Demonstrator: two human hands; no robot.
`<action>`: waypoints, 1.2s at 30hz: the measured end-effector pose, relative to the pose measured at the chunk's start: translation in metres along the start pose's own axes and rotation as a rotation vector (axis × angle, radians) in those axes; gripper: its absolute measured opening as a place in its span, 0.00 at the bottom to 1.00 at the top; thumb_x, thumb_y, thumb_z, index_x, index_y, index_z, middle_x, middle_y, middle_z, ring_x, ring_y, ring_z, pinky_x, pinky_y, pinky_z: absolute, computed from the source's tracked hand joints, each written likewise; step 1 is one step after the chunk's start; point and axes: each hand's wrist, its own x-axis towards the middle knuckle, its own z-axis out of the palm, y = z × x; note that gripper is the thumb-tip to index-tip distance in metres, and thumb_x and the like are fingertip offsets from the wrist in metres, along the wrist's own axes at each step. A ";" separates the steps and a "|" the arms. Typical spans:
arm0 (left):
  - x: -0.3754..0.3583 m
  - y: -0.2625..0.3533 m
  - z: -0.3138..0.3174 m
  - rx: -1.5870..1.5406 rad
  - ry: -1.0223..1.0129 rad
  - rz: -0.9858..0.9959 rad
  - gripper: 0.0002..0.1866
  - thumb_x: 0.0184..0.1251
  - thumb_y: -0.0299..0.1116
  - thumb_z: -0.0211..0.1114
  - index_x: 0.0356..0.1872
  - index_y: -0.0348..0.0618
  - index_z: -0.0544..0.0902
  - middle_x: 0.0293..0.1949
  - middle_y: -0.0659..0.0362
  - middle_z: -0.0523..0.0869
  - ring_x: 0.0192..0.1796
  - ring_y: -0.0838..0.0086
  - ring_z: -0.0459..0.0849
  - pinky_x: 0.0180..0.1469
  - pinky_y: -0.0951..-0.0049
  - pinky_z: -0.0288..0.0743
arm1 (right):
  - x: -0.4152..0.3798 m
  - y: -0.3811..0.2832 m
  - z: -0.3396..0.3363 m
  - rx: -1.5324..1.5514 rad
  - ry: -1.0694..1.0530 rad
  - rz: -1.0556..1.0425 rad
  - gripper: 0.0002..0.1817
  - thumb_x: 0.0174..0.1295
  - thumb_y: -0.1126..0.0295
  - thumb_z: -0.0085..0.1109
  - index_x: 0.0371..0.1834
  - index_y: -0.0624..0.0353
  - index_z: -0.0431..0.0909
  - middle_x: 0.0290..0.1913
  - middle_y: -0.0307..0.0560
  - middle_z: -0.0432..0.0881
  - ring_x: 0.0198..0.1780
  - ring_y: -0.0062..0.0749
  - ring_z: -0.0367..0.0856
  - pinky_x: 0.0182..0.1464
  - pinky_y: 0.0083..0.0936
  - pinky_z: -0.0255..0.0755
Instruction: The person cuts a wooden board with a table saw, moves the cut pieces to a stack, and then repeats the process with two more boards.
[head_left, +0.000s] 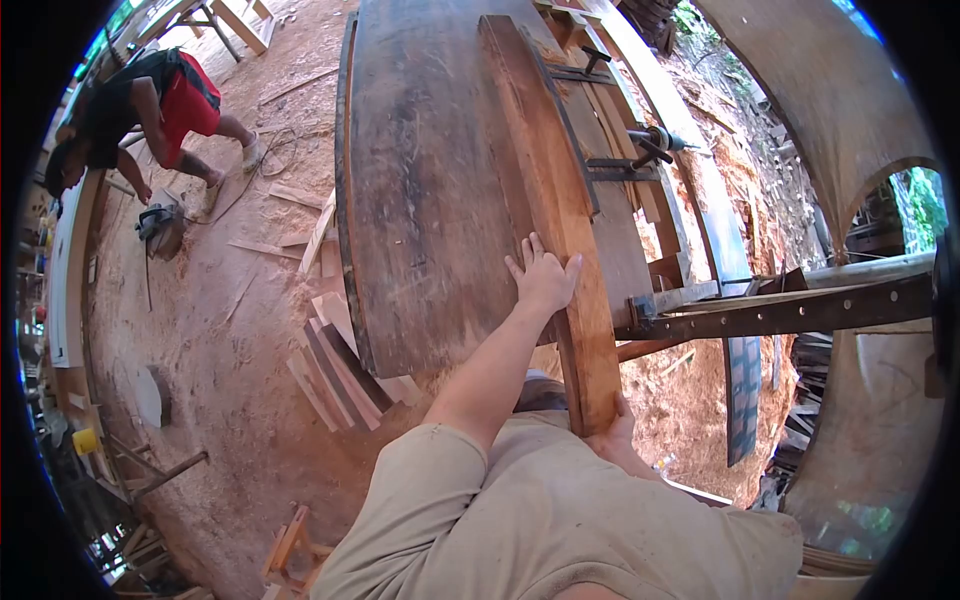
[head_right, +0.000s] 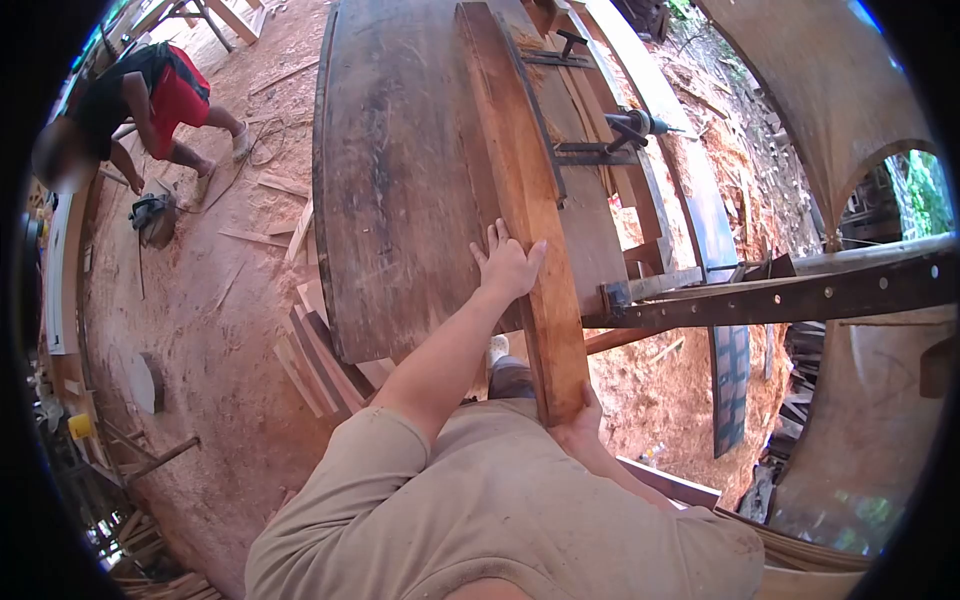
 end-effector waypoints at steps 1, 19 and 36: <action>0.002 0.000 -0.002 -0.008 -0.009 0.002 0.40 0.75 0.60 0.47 0.59 0.24 0.78 0.79 0.38 0.49 0.82 0.47 0.42 0.78 0.35 0.30 | 0.004 -0.001 0.001 -0.001 0.000 -0.001 0.30 0.73 0.47 0.46 0.71 0.54 0.67 0.64 0.52 0.77 0.63 0.51 0.77 0.65 0.49 0.73; 0.060 0.000 -0.025 0.061 -0.010 -0.010 0.42 0.75 0.62 0.45 0.63 0.22 0.74 0.80 0.38 0.47 0.83 0.48 0.41 0.77 0.34 0.31 | 0.035 -0.006 0.052 -0.046 -0.084 -0.047 0.28 0.75 0.48 0.43 0.69 0.54 0.70 0.63 0.50 0.79 0.61 0.48 0.80 0.62 0.48 0.77; 0.063 -0.034 -0.006 -0.241 0.125 0.205 0.48 0.72 0.55 0.58 0.75 0.21 0.51 0.77 0.34 0.55 0.81 0.47 0.49 0.81 0.53 0.35 | 0.081 -0.015 0.110 -0.024 0.044 -0.083 0.24 0.71 0.49 0.52 0.64 0.47 0.73 0.61 0.44 0.78 0.56 0.46 0.79 0.55 0.52 0.76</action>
